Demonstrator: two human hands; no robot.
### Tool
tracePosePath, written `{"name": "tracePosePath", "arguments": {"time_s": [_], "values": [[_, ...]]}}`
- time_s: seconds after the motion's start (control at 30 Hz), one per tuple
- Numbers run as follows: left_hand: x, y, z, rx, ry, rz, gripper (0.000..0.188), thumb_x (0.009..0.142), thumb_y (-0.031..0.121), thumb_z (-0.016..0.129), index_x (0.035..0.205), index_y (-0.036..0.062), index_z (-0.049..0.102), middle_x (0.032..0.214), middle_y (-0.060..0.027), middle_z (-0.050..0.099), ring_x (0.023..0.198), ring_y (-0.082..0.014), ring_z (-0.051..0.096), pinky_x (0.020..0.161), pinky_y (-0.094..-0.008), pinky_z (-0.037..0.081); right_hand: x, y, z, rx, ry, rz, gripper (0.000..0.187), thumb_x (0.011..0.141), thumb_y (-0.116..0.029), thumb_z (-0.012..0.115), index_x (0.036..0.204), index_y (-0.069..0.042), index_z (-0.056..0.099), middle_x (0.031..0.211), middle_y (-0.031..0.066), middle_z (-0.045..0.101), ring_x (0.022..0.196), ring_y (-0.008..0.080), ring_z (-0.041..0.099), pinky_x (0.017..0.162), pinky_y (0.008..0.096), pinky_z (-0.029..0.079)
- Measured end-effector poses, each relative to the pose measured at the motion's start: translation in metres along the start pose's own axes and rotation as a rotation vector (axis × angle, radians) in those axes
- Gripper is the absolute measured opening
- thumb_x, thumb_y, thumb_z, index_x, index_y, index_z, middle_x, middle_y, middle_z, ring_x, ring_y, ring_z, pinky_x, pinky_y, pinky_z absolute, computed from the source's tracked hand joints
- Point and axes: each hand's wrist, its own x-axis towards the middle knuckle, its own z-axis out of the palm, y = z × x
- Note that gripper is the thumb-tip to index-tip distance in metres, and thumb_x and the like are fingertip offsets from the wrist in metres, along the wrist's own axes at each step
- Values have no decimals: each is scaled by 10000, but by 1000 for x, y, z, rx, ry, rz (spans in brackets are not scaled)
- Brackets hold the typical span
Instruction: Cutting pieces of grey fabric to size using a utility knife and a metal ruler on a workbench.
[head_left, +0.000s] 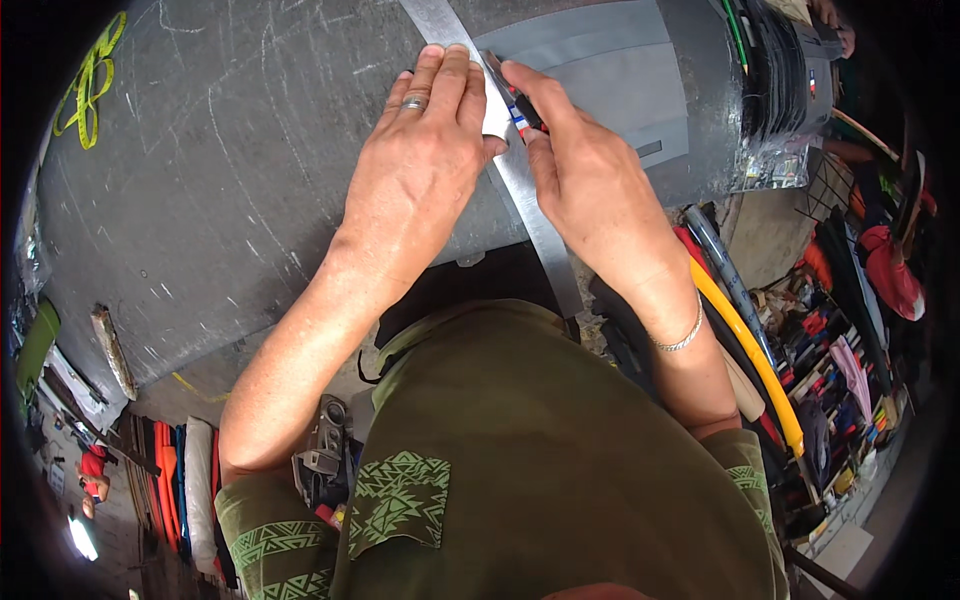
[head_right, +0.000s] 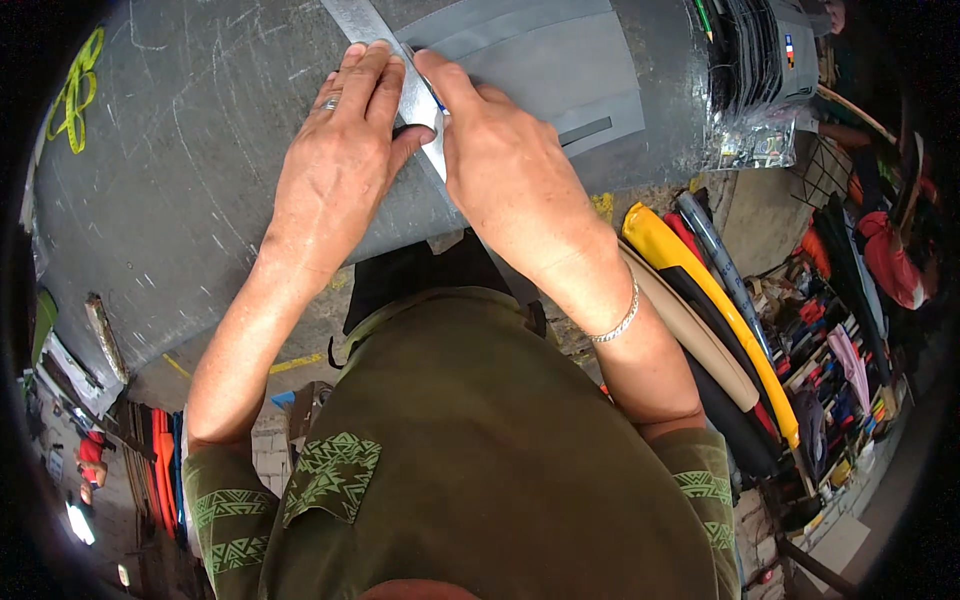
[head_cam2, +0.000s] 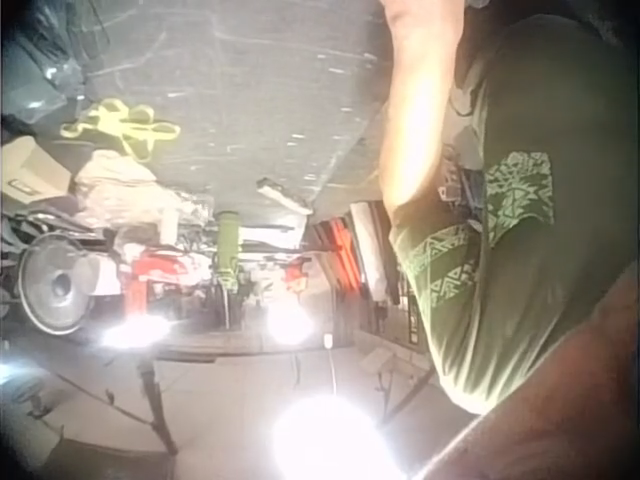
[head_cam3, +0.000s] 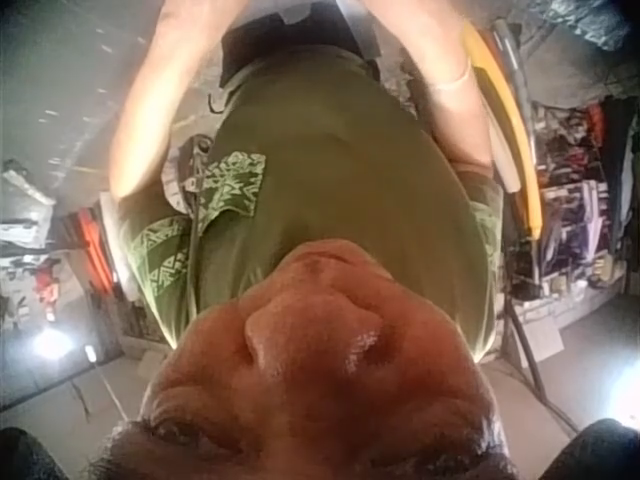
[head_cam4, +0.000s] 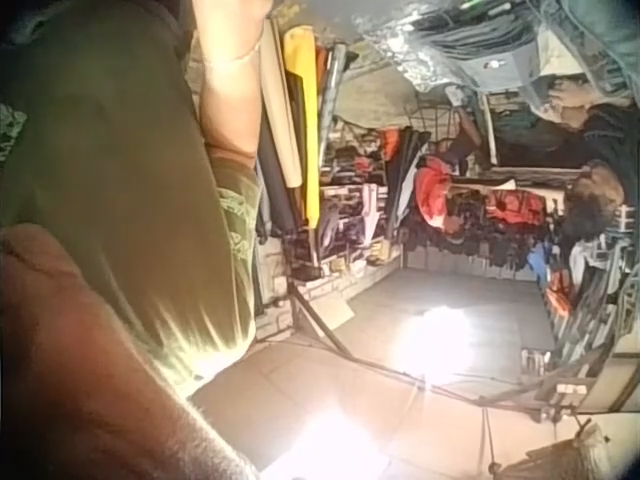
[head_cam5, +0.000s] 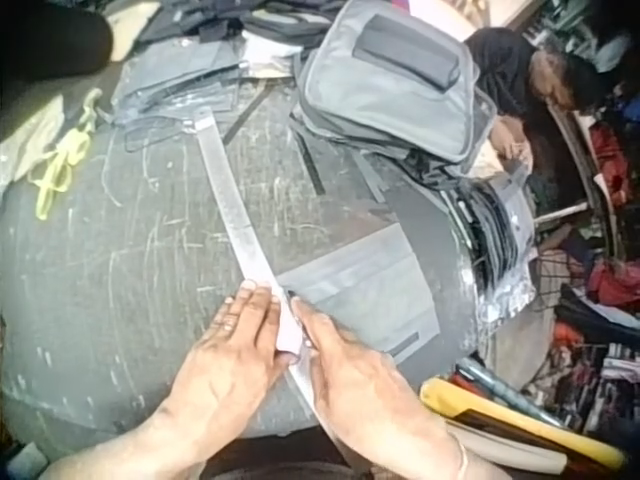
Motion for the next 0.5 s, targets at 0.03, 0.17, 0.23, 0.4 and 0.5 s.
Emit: {"name": "tracePosePath", "arguments": {"time_s": [0.03,0.17,0.23,0.4,0.5], "values": [[0,0,1,-1,0,1,631,918,340,718,1383,-37,520,1455,-174,515,1383,-326,509,1148,-403,454,1,-2,-2,-4,-15,5,478,976,-1,541,1440,-97,478,1192,237,673,1026,424,669,880,486,539],[0,0,2,1,17,7,622,915,333,724,1376,-35,523,1449,-173,521,1372,-327,520,1138,-397,465,-1,-1,-1,-11,-8,-4,473,979,-12,531,1440,-103,473,1121,243,688,974,436,674,846,505,536],[-1,0,2,-5,21,3,621,916,332,725,1376,-34,523,1447,-174,523,1369,-327,524,1134,-395,469,-1,-1,-1,-5,-7,-5,473,980,-13,529,1440,-105,473,1116,242,689,966,438,675,842,507,536],[-1,0,3,21,22,16,621,919,330,724,1379,-32,518,1440,-176,526,1366,-323,528,1133,-394,470,-3,0,-1,-7,-7,1,474,980,-13,523,1441,-111,474,1112,240,690,954,440,676,836,506,539],[-1,1,2,41,24,22,617,919,325,724,1378,-31,518,1441,-177,524,1368,-324,526,1132,-394,470,-4,2,0,-18,3,-32,470,950,2,538,1409,-83,482,1062,225,694,965,429,670,815,523,556]]}}
